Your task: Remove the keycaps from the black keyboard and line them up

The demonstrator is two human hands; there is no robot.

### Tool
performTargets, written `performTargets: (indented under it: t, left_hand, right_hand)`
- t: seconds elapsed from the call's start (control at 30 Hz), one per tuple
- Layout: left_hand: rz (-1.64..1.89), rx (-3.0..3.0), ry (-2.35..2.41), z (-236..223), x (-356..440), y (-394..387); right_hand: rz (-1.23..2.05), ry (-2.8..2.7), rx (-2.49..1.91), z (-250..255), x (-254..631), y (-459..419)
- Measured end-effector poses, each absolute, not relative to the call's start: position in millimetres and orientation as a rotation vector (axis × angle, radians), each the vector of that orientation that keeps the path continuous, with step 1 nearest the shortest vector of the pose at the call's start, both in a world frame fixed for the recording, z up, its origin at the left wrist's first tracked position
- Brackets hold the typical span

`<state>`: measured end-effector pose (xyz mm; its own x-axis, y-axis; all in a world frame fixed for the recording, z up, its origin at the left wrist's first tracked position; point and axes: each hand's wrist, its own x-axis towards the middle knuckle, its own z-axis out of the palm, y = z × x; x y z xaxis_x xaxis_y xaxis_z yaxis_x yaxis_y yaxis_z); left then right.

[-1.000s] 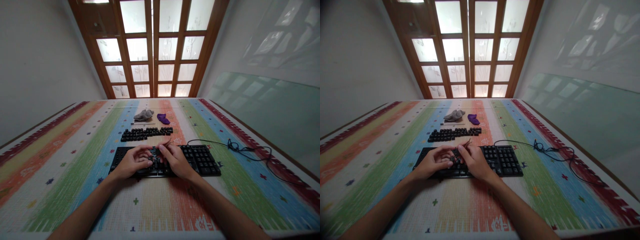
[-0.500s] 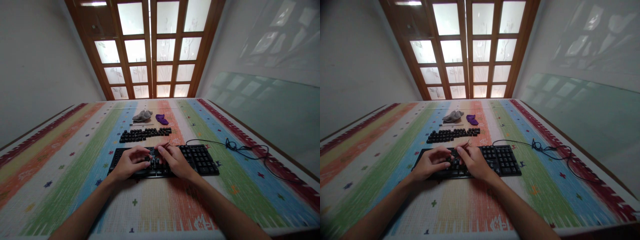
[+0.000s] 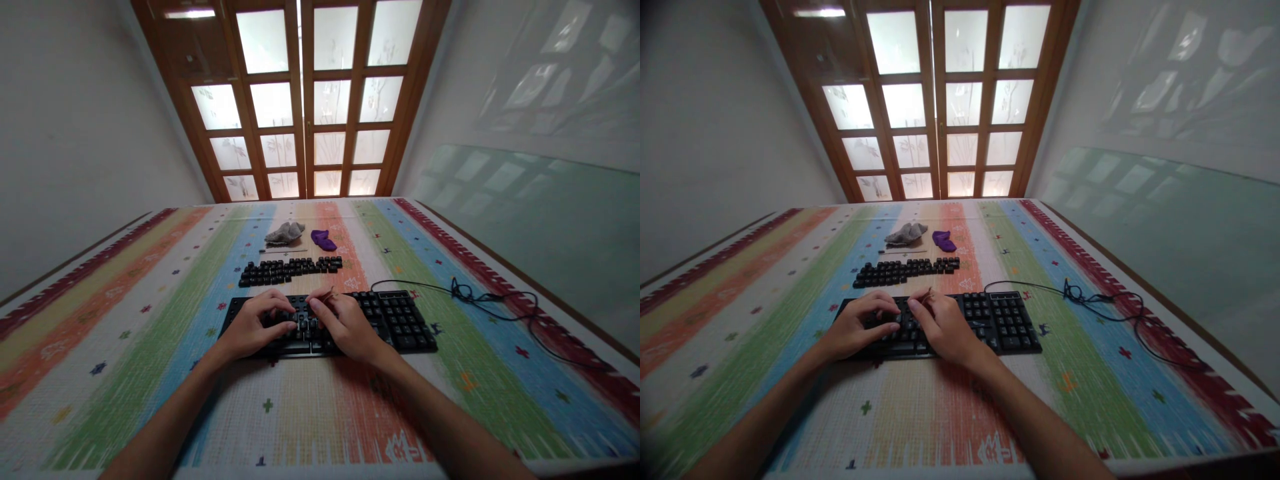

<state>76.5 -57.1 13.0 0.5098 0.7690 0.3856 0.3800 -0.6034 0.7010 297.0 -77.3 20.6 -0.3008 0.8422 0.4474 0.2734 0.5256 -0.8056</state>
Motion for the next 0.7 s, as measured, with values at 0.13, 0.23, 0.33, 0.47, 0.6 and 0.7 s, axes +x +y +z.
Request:
performTargets:
  t: [0.13, 0.23, 0.33, 0.47, 0.6, 0.7]
  left_hand:
    - [0.870, 2.235, 1.034, 19.9, 70.6, -54.6]
    - [0.864, 2.253, 1.139, 24.3, 71.1, -47.9]
    - [0.869, 2.318, 1.201, 27.0, 76.6, -35.3]
    - [0.871, 2.444, 1.204, 27.6, 88.0, -12.8]
    - [0.708, 2.625, 1.184, 24.7, 97.7, 6.4]
    - [0.587, 2.691, 1.192, 19.3, 101.1, 16.7]
  right_hand:
    - [0.772, -1.824, -0.932, 22.2, 297.3, -78.1]
    - [0.783, -1.802, -0.934, 23.5, 298.8, -78.6]
    - [0.774, -1.802, -0.921, 24.8, 300.8, -79.3]
    - [0.756, -1.807, -0.920, 25.6, 303.5, -79.8]
    - [0.747, -1.796, -0.925, 25.0, 305.4, -80.1]
    - [0.754, -1.792, -0.922, 24.0, 306.1, -80.1]
